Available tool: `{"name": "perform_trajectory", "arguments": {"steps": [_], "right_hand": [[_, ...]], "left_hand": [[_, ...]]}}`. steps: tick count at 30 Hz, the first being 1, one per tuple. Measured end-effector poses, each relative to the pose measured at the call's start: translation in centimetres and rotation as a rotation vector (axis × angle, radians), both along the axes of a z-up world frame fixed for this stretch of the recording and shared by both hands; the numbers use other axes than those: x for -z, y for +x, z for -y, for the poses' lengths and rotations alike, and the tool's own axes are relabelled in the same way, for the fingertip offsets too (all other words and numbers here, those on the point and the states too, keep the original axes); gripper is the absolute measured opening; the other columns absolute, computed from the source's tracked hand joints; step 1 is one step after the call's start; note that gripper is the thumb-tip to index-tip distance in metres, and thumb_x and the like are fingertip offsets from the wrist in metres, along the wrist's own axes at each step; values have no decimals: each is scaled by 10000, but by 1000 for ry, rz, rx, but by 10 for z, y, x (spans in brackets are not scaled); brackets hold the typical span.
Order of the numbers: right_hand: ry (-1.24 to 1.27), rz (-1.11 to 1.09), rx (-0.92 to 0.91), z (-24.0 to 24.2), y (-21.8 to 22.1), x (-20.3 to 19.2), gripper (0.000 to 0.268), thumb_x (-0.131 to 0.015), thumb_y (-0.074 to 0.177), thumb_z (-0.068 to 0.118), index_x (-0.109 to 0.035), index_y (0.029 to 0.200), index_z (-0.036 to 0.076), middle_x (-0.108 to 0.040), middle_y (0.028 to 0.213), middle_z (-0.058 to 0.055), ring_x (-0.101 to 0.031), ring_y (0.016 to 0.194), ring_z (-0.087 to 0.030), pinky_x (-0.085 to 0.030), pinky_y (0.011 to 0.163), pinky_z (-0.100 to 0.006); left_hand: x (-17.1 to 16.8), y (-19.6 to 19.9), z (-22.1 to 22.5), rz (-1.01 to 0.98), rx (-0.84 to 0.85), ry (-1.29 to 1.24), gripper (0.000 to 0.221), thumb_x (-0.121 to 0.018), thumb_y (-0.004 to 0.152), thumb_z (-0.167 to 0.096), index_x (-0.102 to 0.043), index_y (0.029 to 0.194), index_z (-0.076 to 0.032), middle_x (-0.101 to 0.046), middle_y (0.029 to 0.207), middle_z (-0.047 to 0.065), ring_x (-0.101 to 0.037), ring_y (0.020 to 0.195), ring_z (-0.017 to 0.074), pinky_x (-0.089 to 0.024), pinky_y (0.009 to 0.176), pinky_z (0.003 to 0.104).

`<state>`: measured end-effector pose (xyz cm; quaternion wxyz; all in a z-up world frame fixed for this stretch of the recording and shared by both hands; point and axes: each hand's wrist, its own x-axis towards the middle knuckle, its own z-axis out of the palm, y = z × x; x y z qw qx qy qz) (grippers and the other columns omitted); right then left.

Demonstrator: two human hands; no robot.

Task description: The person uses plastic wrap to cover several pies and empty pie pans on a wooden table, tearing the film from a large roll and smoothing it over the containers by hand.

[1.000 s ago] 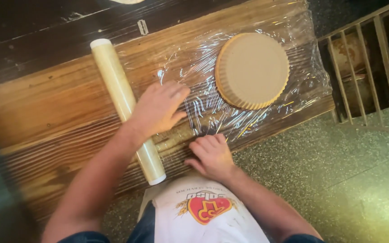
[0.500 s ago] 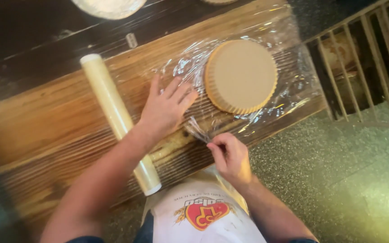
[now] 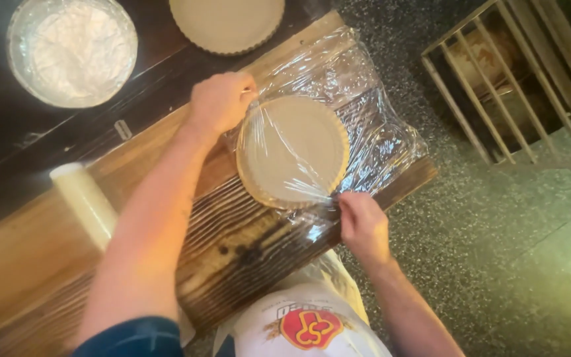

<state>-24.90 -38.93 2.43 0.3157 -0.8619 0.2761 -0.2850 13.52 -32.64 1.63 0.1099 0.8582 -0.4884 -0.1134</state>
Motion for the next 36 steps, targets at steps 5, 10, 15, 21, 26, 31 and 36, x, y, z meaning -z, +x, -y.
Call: {"name": "perform_trajectory", "arguments": {"steps": [5,10,15,21,26,31,36], "right_hand": [[-500,-21,-249,13,-5,34,216,-549,961,27,-737,1059,68,-625,895,-105,-630,718,-298,-536,624,-398],[-589,-90,-223,11,-8,23,243,-534,954,52,-752,1055,88,-612,913,-93,-602,707,-285,-475,609,-383],[-521,-197,-212,28,-34,35,255,-581,879,78,-754,1057,133,-614,899,-48,-618,742,-259,-460,634,-377],[91,-412,420,136,-3,-70,253,-638,949,104,-665,1196,54,-674,1241,-108,-583,1202,-276,-449,1080,-494],[829,-604,496,190,18,-55,384,-704,891,282,-742,1271,249,-754,1254,30,-701,1080,-146,-543,1034,-357],[733,-290,702,183,-1,-34,92,-738,882,176,-814,933,173,-764,883,58,-655,836,-76,-547,804,-272],[721,12,574,154,-14,-47,42,-757,913,90,-735,906,125,-701,813,39,-605,760,-63,-505,709,-211]], "left_hand": [[33,-9,2,77,-116,-70,242,-572,1016,-491,-655,1026,-263,-692,870,19,-736,863,277,-577,753,468],[47,-8,4,492,-47,-248,309,-626,982,-568,-568,944,-267,-585,780,-49,-691,761,171,-565,587,364],[6,-8,37,126,-215,82,232,-552,1054,-404,-594,1161,-203,-680,990,69,-724,939,334,-590,726,532],[-18,-24,144,-50,-80,-248,269,-519,1030,-220,-638,1249,-118,-706,1134,96,-656,984,376,-496,727,545],[-6,-51,232,70,-44,-55,459,-756,942,-352,-631,1316,-117,-584,1237,118,-563,1093,336,-527,838,499],[-34,-68,243,-172,-39,-117,126,-540,1009,-123,-653,967,-160,-653,882,24,-607,776,199,-501,610,374],[-107,-62,202,-926,-292,-243,141,-408,996,-51,-500,982,-157,-629,757,-29,-559,557,75,-494,638,251]]}}
